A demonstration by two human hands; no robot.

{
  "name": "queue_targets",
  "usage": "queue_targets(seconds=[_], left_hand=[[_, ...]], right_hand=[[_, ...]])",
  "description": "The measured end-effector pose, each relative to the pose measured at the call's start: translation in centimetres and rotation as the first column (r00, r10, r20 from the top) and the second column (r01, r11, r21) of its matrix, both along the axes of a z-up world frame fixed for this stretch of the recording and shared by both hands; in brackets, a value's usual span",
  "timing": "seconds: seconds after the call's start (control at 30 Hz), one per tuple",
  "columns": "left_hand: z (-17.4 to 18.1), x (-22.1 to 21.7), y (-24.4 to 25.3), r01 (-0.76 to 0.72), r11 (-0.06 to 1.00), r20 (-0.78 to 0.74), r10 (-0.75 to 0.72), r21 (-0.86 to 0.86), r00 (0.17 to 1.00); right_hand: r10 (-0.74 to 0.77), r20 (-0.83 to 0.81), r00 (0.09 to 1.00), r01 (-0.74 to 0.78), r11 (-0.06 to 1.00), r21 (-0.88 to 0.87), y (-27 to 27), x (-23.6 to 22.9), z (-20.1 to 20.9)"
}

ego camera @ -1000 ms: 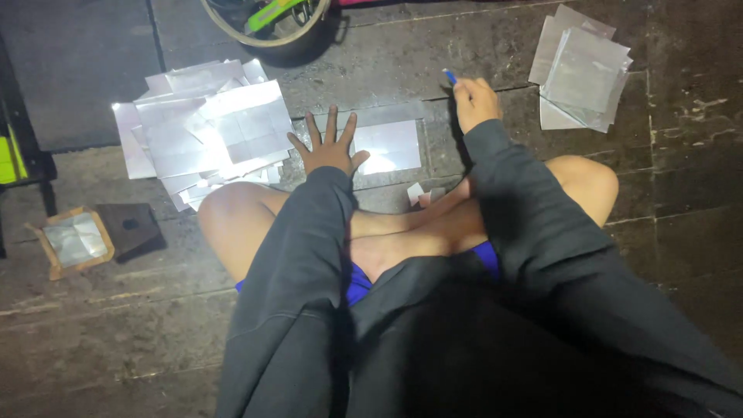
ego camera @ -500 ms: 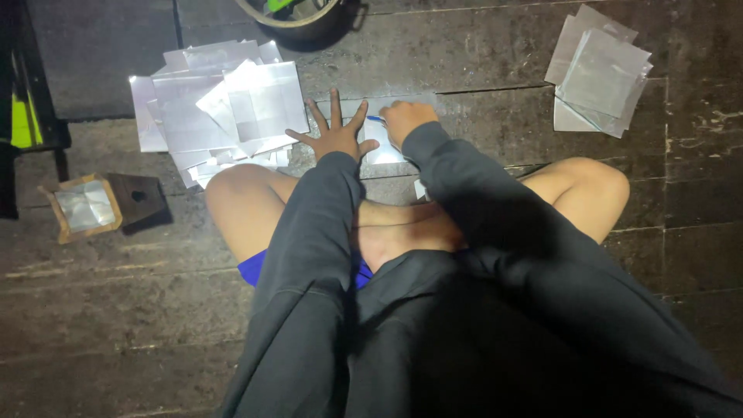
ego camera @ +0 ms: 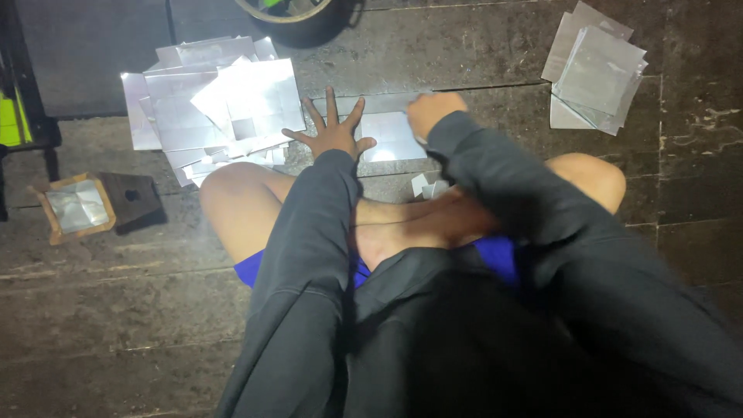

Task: Marking and cutting small rectangular pieces from sheets of material using a ruler and utility knife

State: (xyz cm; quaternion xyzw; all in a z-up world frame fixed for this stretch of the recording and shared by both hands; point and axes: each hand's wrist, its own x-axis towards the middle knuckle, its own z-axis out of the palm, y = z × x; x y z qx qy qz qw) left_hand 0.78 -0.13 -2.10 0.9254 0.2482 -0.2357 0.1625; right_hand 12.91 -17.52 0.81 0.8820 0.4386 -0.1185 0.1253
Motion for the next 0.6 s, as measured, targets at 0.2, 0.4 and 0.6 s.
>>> queue_targets(seconds=[0.2, 0.4, 0.6], left_hand=[[-1.5, 0.3, -0.8, 0.02, 1.0, 0.057, -0.021, 0.023, 0.998], [-7.0, -0.1, -8.8, -0.244, 0.969, 0.216, 0.23, 0.039, 0.949], [-6.5, -0.2, -13.8, -0.381, 0.925, 0.258, 0.37, -0.01, 0.892]], right_hand=[[0.013, 0.036, 0.999, -0.007, 0.986, -0.166, -4.6, 2.8, 2.6], [-0.086, -0.124, 0.989, 0.102, 0.986, 0.132, -0.1, 1.5, -1.7], [-0.139, -0.082, 0.987, 0.149, 0.978, 0.143, 0.1, 3.5, -5.4]])
